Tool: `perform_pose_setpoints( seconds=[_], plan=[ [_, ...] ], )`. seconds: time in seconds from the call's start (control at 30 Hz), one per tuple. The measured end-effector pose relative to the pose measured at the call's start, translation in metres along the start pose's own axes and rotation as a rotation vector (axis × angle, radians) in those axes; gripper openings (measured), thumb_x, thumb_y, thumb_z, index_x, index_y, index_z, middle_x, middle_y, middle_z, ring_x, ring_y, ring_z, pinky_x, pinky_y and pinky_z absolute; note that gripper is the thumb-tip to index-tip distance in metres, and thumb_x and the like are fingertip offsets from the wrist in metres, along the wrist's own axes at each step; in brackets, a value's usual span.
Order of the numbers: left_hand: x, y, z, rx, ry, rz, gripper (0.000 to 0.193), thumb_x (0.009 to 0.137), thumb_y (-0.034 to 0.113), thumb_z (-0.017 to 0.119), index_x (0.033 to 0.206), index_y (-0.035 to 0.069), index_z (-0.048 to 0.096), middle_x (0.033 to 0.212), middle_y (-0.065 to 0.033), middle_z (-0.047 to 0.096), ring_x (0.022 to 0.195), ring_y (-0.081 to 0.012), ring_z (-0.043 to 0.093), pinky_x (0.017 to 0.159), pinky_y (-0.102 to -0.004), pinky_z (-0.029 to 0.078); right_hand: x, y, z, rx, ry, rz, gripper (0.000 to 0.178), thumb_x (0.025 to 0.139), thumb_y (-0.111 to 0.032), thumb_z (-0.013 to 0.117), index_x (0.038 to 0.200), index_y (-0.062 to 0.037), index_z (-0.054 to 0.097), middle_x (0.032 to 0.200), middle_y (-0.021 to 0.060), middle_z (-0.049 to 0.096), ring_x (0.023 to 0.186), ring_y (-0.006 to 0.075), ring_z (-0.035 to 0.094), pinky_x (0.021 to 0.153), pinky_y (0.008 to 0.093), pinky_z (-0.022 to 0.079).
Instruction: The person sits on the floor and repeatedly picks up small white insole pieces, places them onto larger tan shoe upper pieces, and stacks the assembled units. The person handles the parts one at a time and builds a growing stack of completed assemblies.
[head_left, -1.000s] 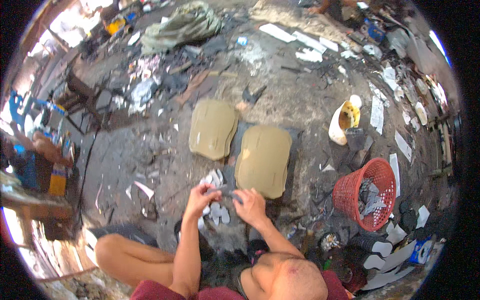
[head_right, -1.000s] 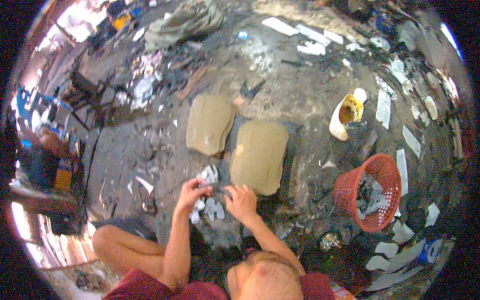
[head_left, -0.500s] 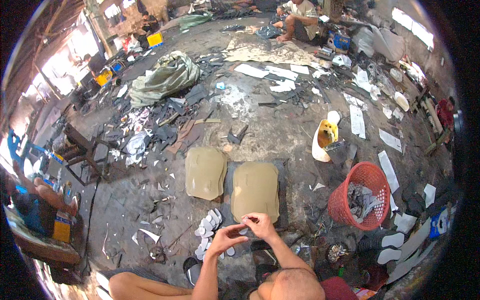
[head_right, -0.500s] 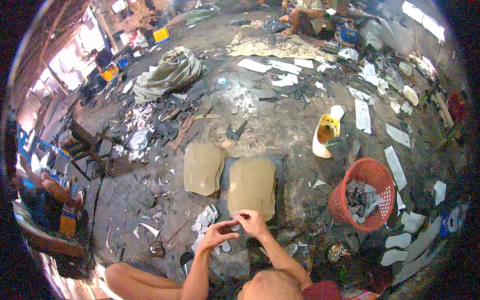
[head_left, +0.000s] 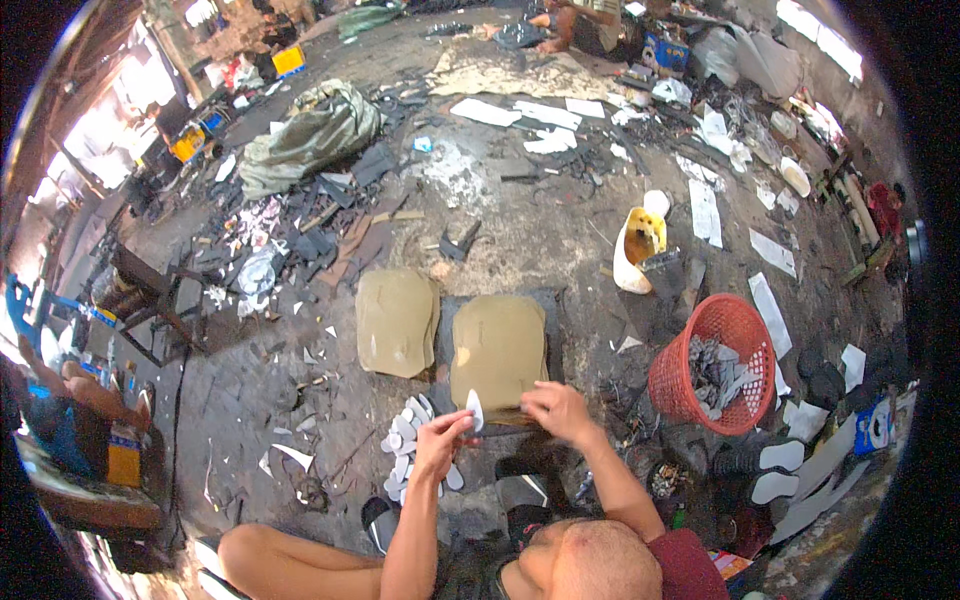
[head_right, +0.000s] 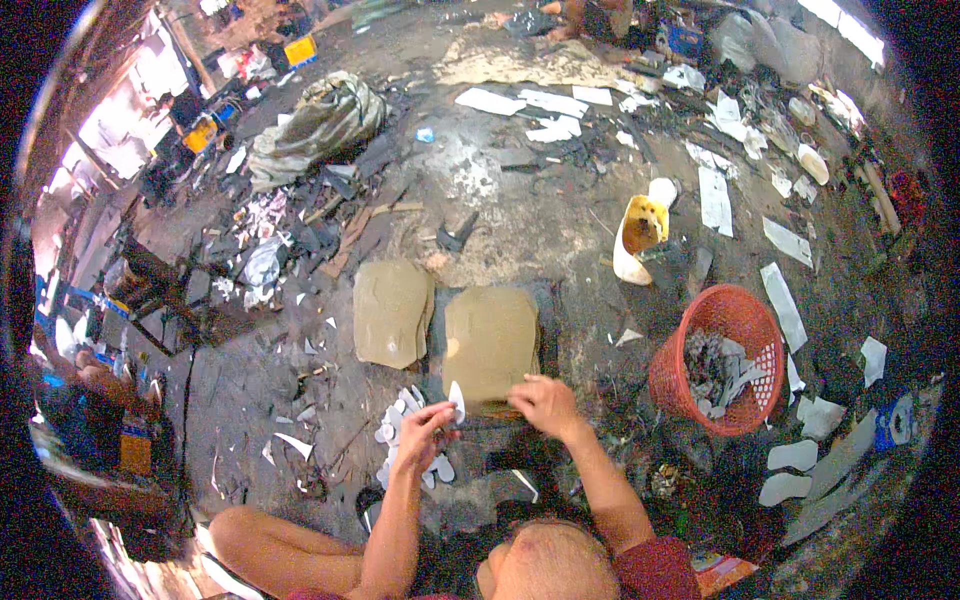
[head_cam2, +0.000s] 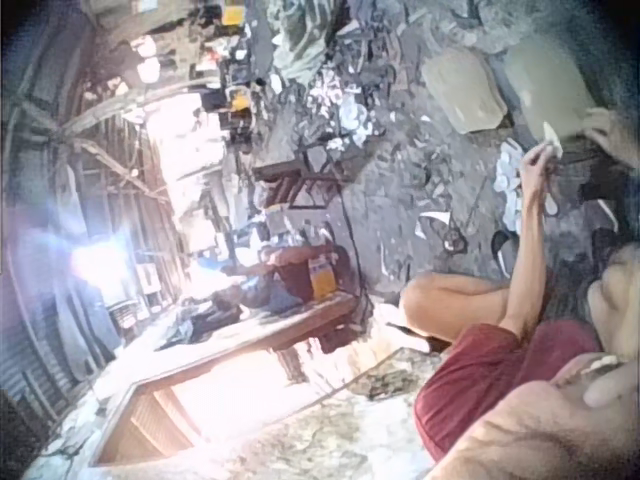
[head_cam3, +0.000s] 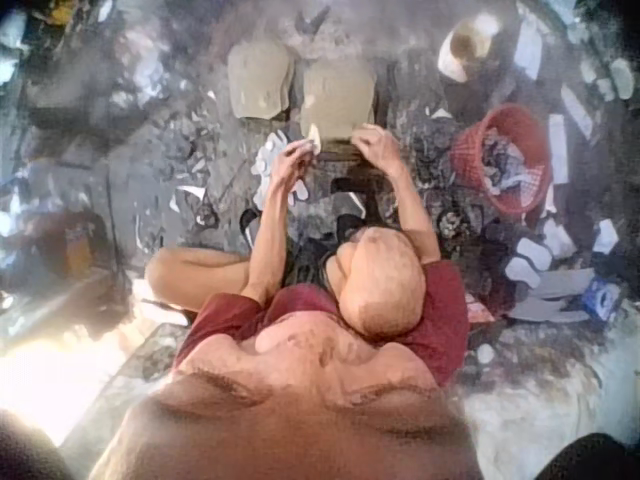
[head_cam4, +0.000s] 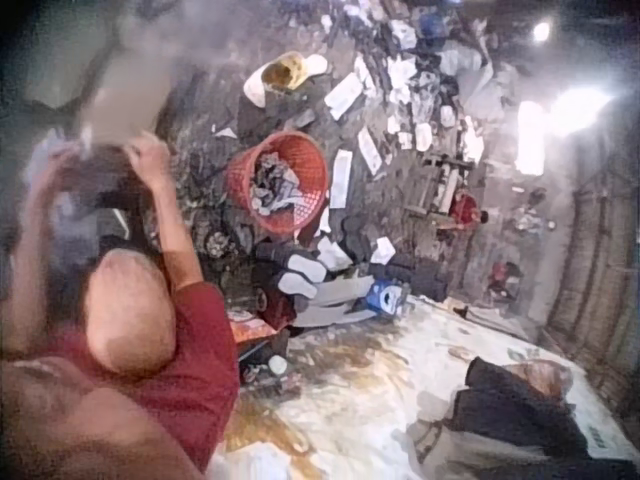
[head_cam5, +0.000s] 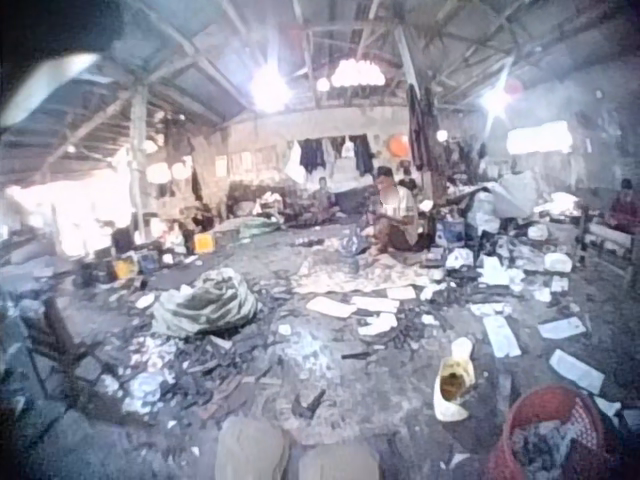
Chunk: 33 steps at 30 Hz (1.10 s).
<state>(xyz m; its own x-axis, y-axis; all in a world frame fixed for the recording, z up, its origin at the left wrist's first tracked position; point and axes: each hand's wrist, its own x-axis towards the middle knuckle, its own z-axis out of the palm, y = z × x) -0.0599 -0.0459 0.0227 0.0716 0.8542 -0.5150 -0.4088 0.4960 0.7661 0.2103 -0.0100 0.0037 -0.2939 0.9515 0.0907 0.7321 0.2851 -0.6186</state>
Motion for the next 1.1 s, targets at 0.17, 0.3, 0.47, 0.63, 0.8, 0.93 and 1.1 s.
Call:
perform_pose_setpoints(
  seconds=[0.17, 0.3, 0.47, 0.63, 0.8, 0.93, 1.1],
  plan=[
    [0.038, -0.007, 0.034, 0.538, 0.009, 0.229, 0.018, 0.089, 0.008, 0.078, 0.103, -0.003, 0.076, 0.094, -0.0098, 0.075, 0.084, -0.0147, 0.071, 0.066, -0.0288, 0.060, 0.049, -0.022, -0.057, 0.347, 0.355, 0.347, 0.029, 0.101, -0.028, 0.059, 0.094, -0.0009, 0.065, 0.073, 0.0130, 0.066, 0.067, 0.0205, 0.065, 0.062, 0.0371, 0.050],
    [0.066, -0.017, 0.048, 1.243, 0.111, 0.798, 0.017, 0.084, 0.018, 0.078, 0.100, 0.012, 0.079, 0.090, -0.0086, 0.072, 0.088, -0.0257, 0.068, 0.075, -0.0399, 0.053, 0.048, -0.058, -0.073, 0.103, 0.555, -0.028, 0.017, 0.100, -0.015, 0.063, 0.105, 0.0003, 0.068, 0.107, 0.0199, 0.073, 0.100, 0.0367, 0.071, 0.084, 0.0406, 0.057],
    [0.065, -0.037, 0.029, 1.467, 0.126, 0.890, 0.025, 0.084, 0.025, 0.075, 0.107, 0.014, 0.075, 0.106, -0.0083, 0.061, 0.104, -0.0304, 0.056, 0.085, -0.0460, 0.042, 0.043, -0.063, -0.004, 0.076, 0.295, -0.095, 0.020, 0.095, -0.014, 0.068, 0.108, 0.0000, 0.067, 0.120, 0.0197, 0.070, 0.116, 0.0349, 0.067, 0.097, 0.0430, 0.055],
    [0.072, -0.047, 0.014, 1.397, 0.088, 0.935, 0.034, 0.076, 0.022, 0.077, 0.109, 0.014, 0.075, 0.117, -0.0094, 0.063, 0.112, -0.0342, 0.054, 0.092, -0.0490, 0.040, 0.015, -0.058, 0.043, 0.020, 0.293, -0.078, 0.023, 0.090, -0.012, 0.068, 0.111, -0.0025, 0.067, 0.121, 0.0153, 0.070, 0.125, 0.0316, 0.061, 0.103, 0.0416, 0.051],
    [0.071, -0.042, 0.018, 1.390, 0.103, 0.882, 0.039, 0.070, 0.018, 0.076, 0.109, 0.020, 0.078, 0.112, -0.0079, 0.063, 0.112, -0.0363, 0.053, 0.093, -0.0492, 0.041, 0.034, -0.036, 0.024, -0.055, 0.171, -0.025, 0.016, 0.090, -0.012, 0.067, 0.104, -0.0055, 0.070, 0.093, 0.0099, 0.071, 0.092, 0.0285, 0.069, 0.075, 0.0427, 0.055],
    [0.067, -0.035, 0.021, 1.429, 0.062, 0.795, 0.042, 0.078, 0.023, 0.076, 0.120, 0.026, 0.076, 0.098, -0.0045, 0.054, 0.097, -0.0278, 0.049, 0.082, -0.0435, 0.040, 0.062, -0.019, 0.008, 0.002, 0.286, 0.003, 0.011, 0.093, -0.012, 0.067, 0.099, -0.0039, 0.069, 0.077, 0.0149, 0.068, 0.070, 0.0349, 0.068, 0.062, 0.0453, 0.055],
    [0.069, -0.038, 0.018, 1.448, 0.073, 0.796, 0.037, 0.078, 0.025, 0.076, 0.115, 0.025, 0.078, 0.113, -0.0066, 0.060, 0.110, -0.0326, 0.051, 0.090, -0.0474, 0.041, 0.041, -0.024, 0.016, 0.090, 0.187, -0.002, 0.016, 0.090, -0.012, 0.069, 0.104, -0.0038, 0.070, 0.093, 0.0170, 0.073, 0.083, 0.0344, 0.072, 0.071, 0.0441, 0.057]
  ],
)
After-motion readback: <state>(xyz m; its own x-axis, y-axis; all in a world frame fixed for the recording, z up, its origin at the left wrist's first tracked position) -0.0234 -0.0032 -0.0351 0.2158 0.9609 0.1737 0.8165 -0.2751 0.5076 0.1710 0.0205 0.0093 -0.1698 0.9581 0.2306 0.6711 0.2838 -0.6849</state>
